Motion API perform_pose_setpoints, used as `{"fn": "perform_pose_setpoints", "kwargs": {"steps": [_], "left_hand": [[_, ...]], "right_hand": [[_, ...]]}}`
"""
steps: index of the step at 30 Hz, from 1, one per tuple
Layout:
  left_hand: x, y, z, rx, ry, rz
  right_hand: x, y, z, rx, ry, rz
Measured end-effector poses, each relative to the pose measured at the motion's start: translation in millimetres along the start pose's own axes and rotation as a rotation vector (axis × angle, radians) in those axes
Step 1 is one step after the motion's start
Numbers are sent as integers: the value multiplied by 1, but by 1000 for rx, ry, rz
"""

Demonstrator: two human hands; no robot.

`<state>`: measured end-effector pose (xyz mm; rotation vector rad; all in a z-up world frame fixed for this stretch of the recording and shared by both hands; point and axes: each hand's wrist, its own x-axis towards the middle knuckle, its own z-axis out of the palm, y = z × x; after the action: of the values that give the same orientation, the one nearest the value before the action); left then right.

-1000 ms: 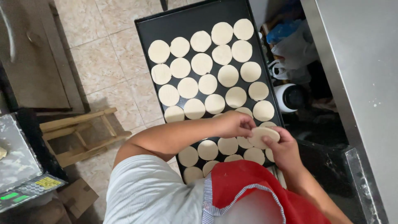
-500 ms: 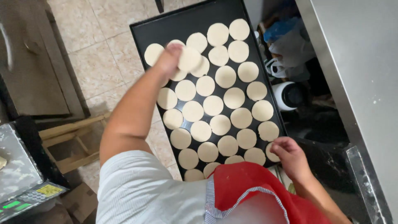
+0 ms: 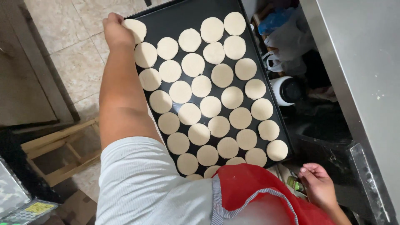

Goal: Flattening dough balls using a press and arranging them on a baking tray

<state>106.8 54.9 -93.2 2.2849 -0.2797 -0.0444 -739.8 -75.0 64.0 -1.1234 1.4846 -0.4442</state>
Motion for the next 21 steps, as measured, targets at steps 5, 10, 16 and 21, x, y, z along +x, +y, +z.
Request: {"fn": "perform_pose_setpoints", "kwargs": {"steps": [5, 10, 16, 21], "left_hand": [[-19, 13, -13, 239, 88, 206], [-45, -2, -15, 522, -164, 598], [-126, 80, -28, 153, 292, 1216], [-309, 222, -78, 428, 381, 1239]], "right_hand": [[-4, -7, 7, -47, -20, -36], [9, 6, -6, -107, 48, -103], [-11, -13, -26, -193, 46, -296], [-52, -84, -107, -520, 201, -954]]}}
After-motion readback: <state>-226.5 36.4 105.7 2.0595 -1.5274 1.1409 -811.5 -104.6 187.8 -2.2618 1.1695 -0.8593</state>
